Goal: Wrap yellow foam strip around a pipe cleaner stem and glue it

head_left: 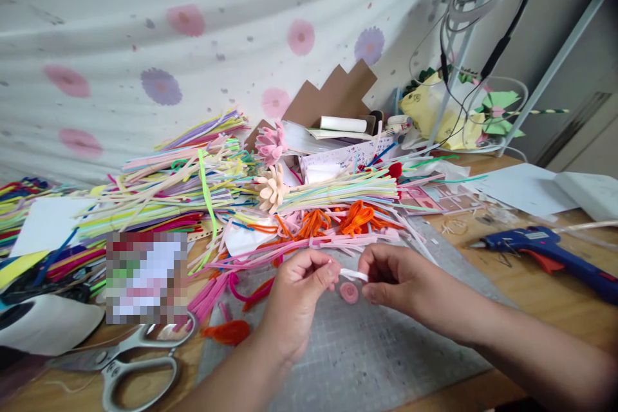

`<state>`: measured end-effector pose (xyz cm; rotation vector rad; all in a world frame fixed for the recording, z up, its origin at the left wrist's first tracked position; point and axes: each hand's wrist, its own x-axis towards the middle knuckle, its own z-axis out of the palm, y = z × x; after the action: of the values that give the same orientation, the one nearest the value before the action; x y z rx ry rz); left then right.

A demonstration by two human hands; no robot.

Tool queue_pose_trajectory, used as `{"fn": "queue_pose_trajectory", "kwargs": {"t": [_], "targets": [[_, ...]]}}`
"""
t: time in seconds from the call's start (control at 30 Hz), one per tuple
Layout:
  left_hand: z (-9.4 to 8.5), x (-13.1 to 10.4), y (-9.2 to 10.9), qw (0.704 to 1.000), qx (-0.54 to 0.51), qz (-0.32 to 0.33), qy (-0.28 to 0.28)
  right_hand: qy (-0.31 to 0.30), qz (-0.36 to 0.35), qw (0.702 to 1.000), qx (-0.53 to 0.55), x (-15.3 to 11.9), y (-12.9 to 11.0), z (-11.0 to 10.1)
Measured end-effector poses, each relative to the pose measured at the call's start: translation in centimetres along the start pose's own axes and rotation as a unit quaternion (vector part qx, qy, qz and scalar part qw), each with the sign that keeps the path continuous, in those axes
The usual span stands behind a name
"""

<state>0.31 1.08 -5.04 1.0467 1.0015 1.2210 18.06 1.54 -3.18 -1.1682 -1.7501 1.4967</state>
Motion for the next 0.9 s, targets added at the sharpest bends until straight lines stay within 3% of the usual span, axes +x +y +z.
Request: {"fn": "queue_pose_trajectory", "kwargs": {"t": [0.23,0.43,0.53,0.73,0.9], "targets": [[0.2,0.0,0.4,0.999,-0.034,-0.006,0.041,0.065,-0.065,0.996,0.001,0.3,0.5,0.4],[0.3,-0.1,0.4,0.998,-0.032,-0.005,0.046,0.078,-0.071,0.984,-0.142,0.7,0.4,1.3],[0.3,0.0,0.6,0.998,-0.028,0.0,0.049,0.07,-0.081,0.97,-0.217,0.7,0.6,1.5],[0.4,0.1,0.2,0.998,-0.003,0.023,0.057,0.05,-0.073,0.966,-0.245,0.7,0.8,1.3],[-0.5,-0.2,0.5,0.998,0.05,0.032,0.028,0.027,-0.1,0.945,-0.311,0.3,0.0,0.3]]}}
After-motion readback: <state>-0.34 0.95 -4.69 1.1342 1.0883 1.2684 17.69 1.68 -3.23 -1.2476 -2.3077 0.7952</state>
